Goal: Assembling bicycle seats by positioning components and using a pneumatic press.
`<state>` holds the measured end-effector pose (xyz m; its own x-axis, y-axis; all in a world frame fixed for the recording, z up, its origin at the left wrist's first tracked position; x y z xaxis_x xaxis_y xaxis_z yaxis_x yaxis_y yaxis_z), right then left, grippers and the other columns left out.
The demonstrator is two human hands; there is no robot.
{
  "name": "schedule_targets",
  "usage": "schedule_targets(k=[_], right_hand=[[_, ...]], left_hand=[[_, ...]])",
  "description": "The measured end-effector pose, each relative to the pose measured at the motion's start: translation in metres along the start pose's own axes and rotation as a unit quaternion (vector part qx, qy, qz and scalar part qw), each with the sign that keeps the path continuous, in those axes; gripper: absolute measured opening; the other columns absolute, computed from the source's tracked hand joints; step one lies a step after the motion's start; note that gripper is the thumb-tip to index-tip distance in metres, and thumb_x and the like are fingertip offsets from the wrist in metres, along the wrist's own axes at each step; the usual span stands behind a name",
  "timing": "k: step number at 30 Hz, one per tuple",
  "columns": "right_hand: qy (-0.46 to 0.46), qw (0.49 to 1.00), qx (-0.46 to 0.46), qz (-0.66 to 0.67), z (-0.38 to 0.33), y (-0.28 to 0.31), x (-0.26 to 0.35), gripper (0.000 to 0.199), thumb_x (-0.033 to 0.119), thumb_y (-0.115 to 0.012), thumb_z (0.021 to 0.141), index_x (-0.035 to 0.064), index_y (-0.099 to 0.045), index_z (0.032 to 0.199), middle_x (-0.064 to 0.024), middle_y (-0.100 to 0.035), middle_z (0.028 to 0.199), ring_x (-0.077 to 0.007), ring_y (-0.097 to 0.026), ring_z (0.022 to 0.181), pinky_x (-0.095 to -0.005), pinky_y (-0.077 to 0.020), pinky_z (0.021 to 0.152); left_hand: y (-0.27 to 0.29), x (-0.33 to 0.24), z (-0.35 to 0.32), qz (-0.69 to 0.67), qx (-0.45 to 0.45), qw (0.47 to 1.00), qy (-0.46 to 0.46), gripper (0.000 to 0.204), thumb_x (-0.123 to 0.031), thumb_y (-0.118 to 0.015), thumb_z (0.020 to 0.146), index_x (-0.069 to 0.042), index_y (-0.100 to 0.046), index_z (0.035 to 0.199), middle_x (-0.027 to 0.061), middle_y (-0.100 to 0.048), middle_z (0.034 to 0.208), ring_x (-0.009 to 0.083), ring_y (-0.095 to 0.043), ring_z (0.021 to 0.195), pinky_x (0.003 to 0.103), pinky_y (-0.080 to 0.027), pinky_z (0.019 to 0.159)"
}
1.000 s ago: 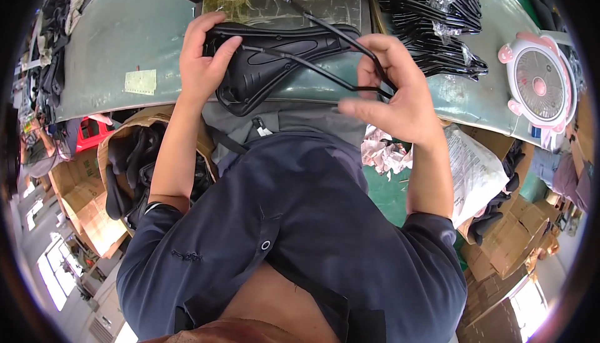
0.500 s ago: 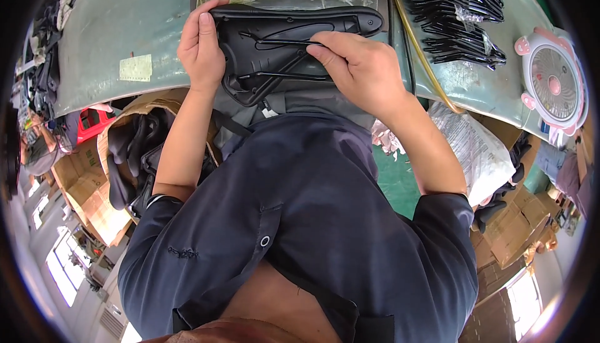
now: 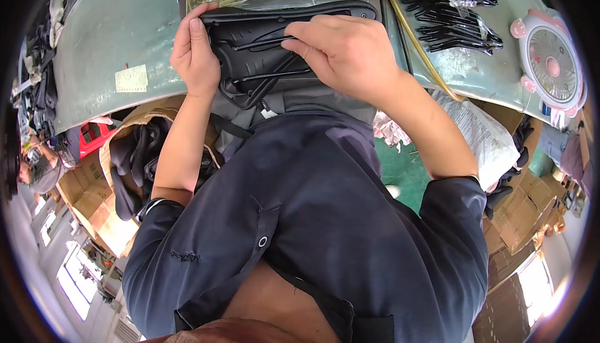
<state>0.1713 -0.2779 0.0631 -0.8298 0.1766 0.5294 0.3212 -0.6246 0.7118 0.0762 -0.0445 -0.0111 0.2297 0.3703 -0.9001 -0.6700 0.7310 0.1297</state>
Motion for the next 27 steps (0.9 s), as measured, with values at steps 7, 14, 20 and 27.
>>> schedule_targets(k=[7,14,20,27], right_hand=[[0.039,0.999,-0.033,0.013,0.004,-0.002,-0.001,0.016,0.01,-0.083,0.088,0.0071,-0.078,0.103,-0.0065,-0.064,0.074,-0.0272,-0.064,0.067,-0.0374,-0.052,0.06],[0.026,0.999,-0.015,-0.017,0.016,-0.009,0.0,0.011,0.026,-0.078,0.093,0.0168,-0.078,0.098,-0.0026,-0.074,0.086,-0.0264,-0.074,0.081,-0.0398,-0.0604,0.068],[0.075,0.996,-0.018,0.042,0.019,-0.033,-0.033,0.023,0.038,-0.069,0.1,0.0165,-0.074,0.094,-0.0046,-0.075,0.091,-0.0277,-0.073,0.09,-0.0432,-0.0578,0.072],[0.073,0.997,0.011,0.001,0.028,-0.029,-0.017,0.021,0.037,-0.07,0.096,0.0172,-0.076,0.094,-0.0042,-0.074,0.088,-0.031,-0.073,0.087,-0.0467,-0.0569,0.069]], left_hand=[[0.0,0.002,-0.003,-0.007,-0.003,1.0,-0.004,0.025,-0.009,-0.055,0.113,0.005,-0.073,0.122,0.0107,-0.077,0.119,0.0171,-0.068,0.109,0.029,-0.05,0.101],[0.004,-0.003,0.001,0.121,0.02,0.992,0.006,0.028,-0.013,-0.053,0.114,0.003,-0.074,0.121,0.0129,-0.074,0.126,0.0221,-0.067,0.117,0.035,-0.048,0.109],[0.005,0.01,0.005,0.102,0.038,0.994,0.02,0.036,-0.02,-0.045,0.119,0.005,-0.069,0.13,0.0155,-0.072,0.129,0.025,-0.064,0.12,0.038,-0.047,0.112],[-0.003,-0.043,0.003,0.18,0.219,0.899,-0.332,0.037,-0.029,-0.058,0.111,0.002,-0.067,0.128,0.0264,-0.061,0.146,0.0474,-0.058,0.13,0.058,-0.043,0.113]])
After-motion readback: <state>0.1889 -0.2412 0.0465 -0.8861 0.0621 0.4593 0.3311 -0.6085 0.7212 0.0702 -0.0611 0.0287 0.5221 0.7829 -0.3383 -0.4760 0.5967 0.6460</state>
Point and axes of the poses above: each hand's wrist, its own z-axis towards the middle knuckle, its own y-axis out of the back of the hand, x = y × z, the point moved 6 cm from there along z, towards the middle knuckle
